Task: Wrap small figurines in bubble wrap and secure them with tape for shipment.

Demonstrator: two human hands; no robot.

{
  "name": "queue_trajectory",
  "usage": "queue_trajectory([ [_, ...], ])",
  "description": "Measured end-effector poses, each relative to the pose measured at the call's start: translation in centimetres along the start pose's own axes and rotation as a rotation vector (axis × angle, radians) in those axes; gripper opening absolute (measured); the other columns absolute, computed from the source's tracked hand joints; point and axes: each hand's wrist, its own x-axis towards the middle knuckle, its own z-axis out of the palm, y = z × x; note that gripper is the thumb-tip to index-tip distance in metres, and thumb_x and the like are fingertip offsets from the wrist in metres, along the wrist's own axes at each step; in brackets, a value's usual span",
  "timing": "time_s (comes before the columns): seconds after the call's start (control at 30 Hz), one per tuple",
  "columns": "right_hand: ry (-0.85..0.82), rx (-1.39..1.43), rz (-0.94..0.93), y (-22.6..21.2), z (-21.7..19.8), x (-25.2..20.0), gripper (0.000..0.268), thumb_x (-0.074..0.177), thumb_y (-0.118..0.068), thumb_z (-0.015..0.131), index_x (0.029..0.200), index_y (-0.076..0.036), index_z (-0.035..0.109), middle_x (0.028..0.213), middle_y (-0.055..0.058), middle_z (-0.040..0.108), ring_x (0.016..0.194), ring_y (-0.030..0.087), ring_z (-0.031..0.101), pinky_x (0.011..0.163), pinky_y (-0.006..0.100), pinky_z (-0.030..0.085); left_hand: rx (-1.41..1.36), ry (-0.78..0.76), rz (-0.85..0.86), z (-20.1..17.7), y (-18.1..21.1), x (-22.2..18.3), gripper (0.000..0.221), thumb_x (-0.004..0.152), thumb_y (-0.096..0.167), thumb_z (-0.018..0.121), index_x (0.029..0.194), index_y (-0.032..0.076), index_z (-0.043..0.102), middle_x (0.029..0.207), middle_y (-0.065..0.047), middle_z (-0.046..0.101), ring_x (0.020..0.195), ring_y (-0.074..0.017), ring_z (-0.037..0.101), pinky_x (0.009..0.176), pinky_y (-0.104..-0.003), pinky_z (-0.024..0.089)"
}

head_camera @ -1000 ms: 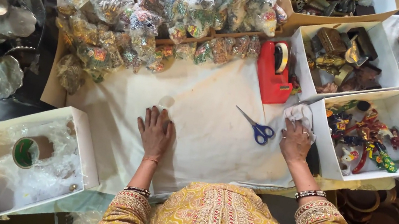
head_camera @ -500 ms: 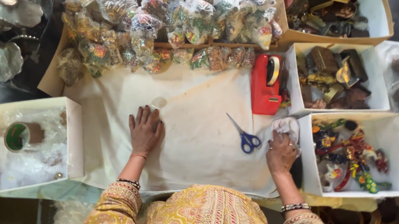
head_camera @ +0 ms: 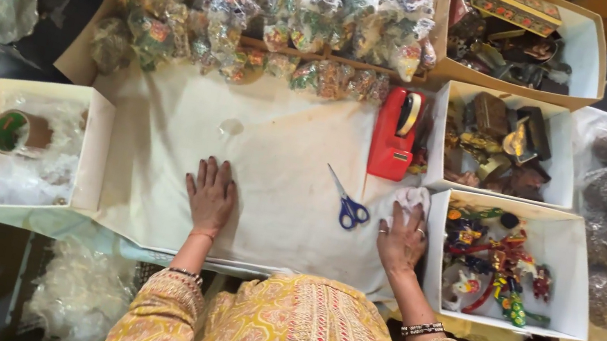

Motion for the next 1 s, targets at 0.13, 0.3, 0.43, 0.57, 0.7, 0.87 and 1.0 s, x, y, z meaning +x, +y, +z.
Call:
queue_trajectory([
  [0.13, 0.0, 0.055, -0.078, -1.9, -4.7, 1.5, 0.061, 0.079, -0.032, 0.078, 0.136, -0.017, 0.06, 0.154, 0.021, 0.037, 0.139, 0.044, 0.041, 0.102, 0.055, 0.045, 0.001, 0.0, 0.01, -0.7, 0.2, -2.6, 0.056, 0.097, 0.035, 0.055, 0.151, 0.019, 0.052, 0.161, -0.014, 0.042, 0.153, -0.0327, 0.031, 0.122, -0.062, 0.017],
  [0.3, 0.195, 0.197, -0.34, -0.1, -7.6, 5.5, 0.025, 0.09, -0.022, 0.073, 0.112, -0.012, 0.075, 0.14, 0.011, 0.06, 0.129, 0.032, 0.059, 0.105, 0.041, 0.05, 0.013, -0.004, -0.052, -1.2, 1.6, -4.0, 0.056, 0.096, 0.034, 0.055, 0.15, 0.019, 0.052, 0.161, -0.014, 0.042, 0.152, -0.0334, 0.033, 0.122, -0.061, 0.018],
  [0.43, 0.315, 0.181, -0.319, 2.9, -8.5, 9.4, 0.02, 0.09, -0.02, 0.075, 0.107, -0.01, 0.077, 0.127, 0.011, 0.067, 0.122, 0.032, 0.06, 0.102, 0.043, 0.051, 0.029, 0.018, -0.099, -0.3, 2.3, -5.0, 0.055, 0.097, 0.033, 0.055, 0.15, 0.019, 0.053, 0.162, -0.013, 0.043, 0.152, -0.0326, 0.033, 0.123, -0.061, 0.018],
  [0.57, 0.285, 0.24, -0.234, 9.0, -5.5, 15.0, 0.012, 0.097, -0.019, 0.071, 0.106, -0.013, 0.077, 0.117, 0.01, 0.074, 0.116, 0.031, 0.065, 0.101, 0.043, 0.052, 0.035, 0.046, -0.117, -0.2, 2.6, -5.4, 0.056, 0.096, 0.033, 0.055, 0.15, 0.018, 0.053, 0.161, -0.013, 0.044, 0.152, -0.0328, 0.034, 0.122, -0.061, 0.018],
  [0.7, 0.102, 0.227, 0.083, 14.0, -3.7, 18.6, 0.02, 0.099, -0.026, 0.065, 0.112, -0.018, 0.077, 0.11, 0.013, 0.075, 0.103, 0.034, 0.07, 0.091, 0.046, 0.054, 0.051, 0.059, -0.113, -0.3, 3.1, -5.5, 0.055, 0.096, 0.033, 0.055, 0.149, 0.018, 0.054, 0.161, -0.013, 0.045, 0.152, -0.0325, 0.034, 0.122, -0.061, 0.018],
  [0.87, -0.068, 0.138, 0.143, 13.7, -4.4, 19.5, 0.029, 0.089, -0.036, 0.071, 0.114, -0.024, 0.078, 0.114, 0.012, 0.075, 0.108, 0.034, 0.069, 0.093, 0.047, 0.054, 0.053, 0.068, -0.117, -0.7, 3.2, -5.3, 0.055, 0.095, 0.032, 0.056, 0.148, 0.018, 0.055, 0.16, -0.013, 0.046, 0.152, -0.0321, 0.035, 0.122, -0.06, 0.019],
  [1.0, -0.199, 0.115, 0.176, 13.4, -4.6, 20.2, 0.038, 0.081, -0.039, 0.078, 0.117, -0.029, 0.077, 0.113, 0.011, 0.075, 0.111, 0.033, 0.067, 0.096, 0.047, 0.051, 0.052, 0.068, -0.122, -1.0, 3.5, -5.3, 0.054, 0.095, 0.032, 0.056, 0.147, 0.018, 0.056, 0.159, -0.013, 0.047, 0.151, -0.0317, 0.036, 0.123, -0.06, 0.019],
])
